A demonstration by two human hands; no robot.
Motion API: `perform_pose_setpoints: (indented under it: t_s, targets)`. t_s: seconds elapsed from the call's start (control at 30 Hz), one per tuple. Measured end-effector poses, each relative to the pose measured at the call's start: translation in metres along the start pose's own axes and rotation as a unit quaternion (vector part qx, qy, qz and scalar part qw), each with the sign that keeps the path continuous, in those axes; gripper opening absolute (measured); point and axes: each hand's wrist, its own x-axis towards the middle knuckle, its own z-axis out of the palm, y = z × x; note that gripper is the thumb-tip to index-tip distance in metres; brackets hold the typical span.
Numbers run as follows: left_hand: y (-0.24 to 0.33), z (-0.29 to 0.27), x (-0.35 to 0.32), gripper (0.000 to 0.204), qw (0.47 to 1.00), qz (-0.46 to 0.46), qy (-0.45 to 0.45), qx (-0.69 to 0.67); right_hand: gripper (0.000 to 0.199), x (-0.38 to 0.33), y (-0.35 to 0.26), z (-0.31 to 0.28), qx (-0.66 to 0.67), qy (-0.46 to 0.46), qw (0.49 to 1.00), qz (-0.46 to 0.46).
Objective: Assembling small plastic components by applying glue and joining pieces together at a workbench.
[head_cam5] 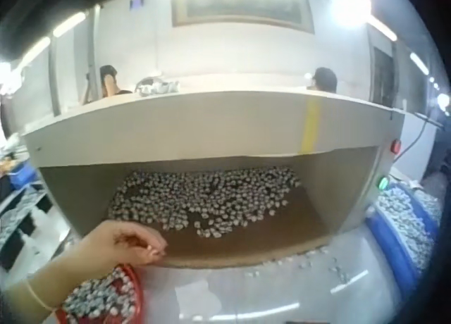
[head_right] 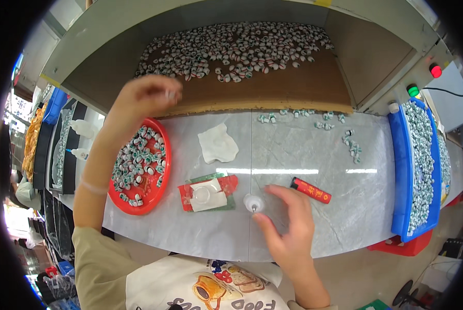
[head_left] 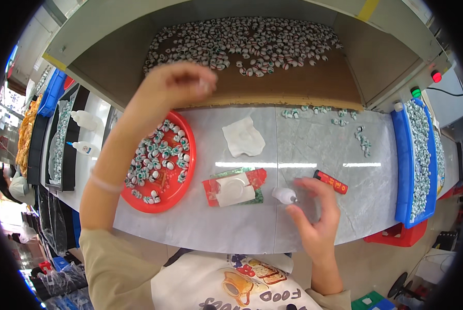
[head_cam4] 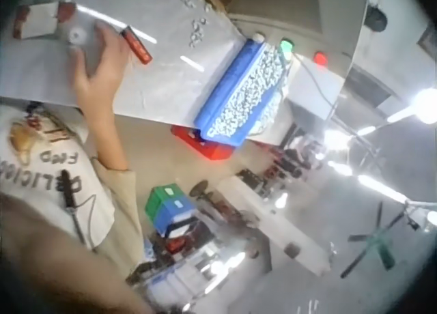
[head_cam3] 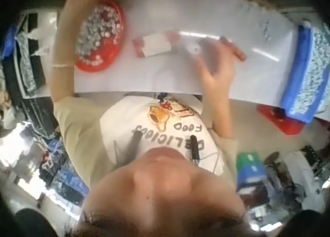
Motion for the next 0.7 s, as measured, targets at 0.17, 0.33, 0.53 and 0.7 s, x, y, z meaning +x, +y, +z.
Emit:
perform_pose_setpoints:
  t_s: [0.17,0.33,0.53,0.7]
  targets:
    - [-0.001,0.056,-0.098,0.017,0.989,0.028,-0.048,-0.139,0.031,0.001,0.005,0.006,-0.018,-0.043,0.998,-0.045]
    - [-0.034,0.094,-0.143,0.018,0.915,-0.041,-0.059,-0.397,0.030,-0.002,0.010,0.004,0.028,-0.039,0.998,-0.033]
    - [-0.041,0.133,-0.149,0.024,0.892,-0.105,0.029,-0.438,0.038,-0.015,-0.003,-0.015,0.293,-0.028,0.950,0.099]
    - [-0.064,0.149,-0.155,0.021,0.905,0.008,0.000,-0.425,0.041,-0.021,-0.003,-0.033,0.265,-0.030,0.964,0.002]
